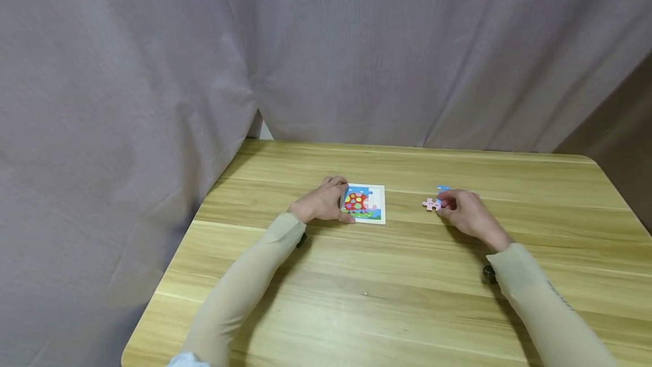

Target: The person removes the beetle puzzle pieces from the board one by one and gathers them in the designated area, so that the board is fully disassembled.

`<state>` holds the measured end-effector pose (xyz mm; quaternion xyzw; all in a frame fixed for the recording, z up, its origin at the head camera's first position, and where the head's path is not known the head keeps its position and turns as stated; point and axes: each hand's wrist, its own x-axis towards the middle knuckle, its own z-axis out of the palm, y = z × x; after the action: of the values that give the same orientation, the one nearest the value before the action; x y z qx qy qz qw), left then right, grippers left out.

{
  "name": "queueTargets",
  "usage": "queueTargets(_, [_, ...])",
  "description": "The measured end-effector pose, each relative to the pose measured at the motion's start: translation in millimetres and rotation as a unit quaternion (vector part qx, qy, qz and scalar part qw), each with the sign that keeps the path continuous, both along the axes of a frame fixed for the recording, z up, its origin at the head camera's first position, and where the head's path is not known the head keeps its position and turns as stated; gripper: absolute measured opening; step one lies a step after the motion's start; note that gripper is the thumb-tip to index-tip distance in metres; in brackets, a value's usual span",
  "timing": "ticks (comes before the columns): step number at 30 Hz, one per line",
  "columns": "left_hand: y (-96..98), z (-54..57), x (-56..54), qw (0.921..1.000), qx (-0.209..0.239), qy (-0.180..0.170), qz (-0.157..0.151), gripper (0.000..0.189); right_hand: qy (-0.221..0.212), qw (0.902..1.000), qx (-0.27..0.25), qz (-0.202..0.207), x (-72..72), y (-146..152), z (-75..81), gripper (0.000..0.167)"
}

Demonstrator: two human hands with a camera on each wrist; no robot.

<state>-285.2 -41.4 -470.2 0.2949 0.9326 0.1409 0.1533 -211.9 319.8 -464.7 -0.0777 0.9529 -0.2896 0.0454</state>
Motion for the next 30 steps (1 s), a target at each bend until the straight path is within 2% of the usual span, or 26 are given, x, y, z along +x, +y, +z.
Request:
queueTargets(7, [-0.3, 0.9, 0.7, 1.0000, 0.001, -0.004, 0.003, 0.099, -0.014, 0.9998, 0.006, -0.008, 2.1, 15.2, -1.5, 0.036])
queueTargets(15, [0.7, 0.8, 1.3, 1.0000, 0.006, -0.006, 0.003, 0.099, -0.006, 0.9998, 0.016, -0.006, 5.1, 26.4, -2.4, 0.034])
queueTargets(30, [1.9, 1.0, 0.8, 1.0000, 0.002, -0.003, 0.007, 0.099, -0.015, 0.9998, 0.010, 0.003, 5.4, 33.7, -5.1, 0.034])
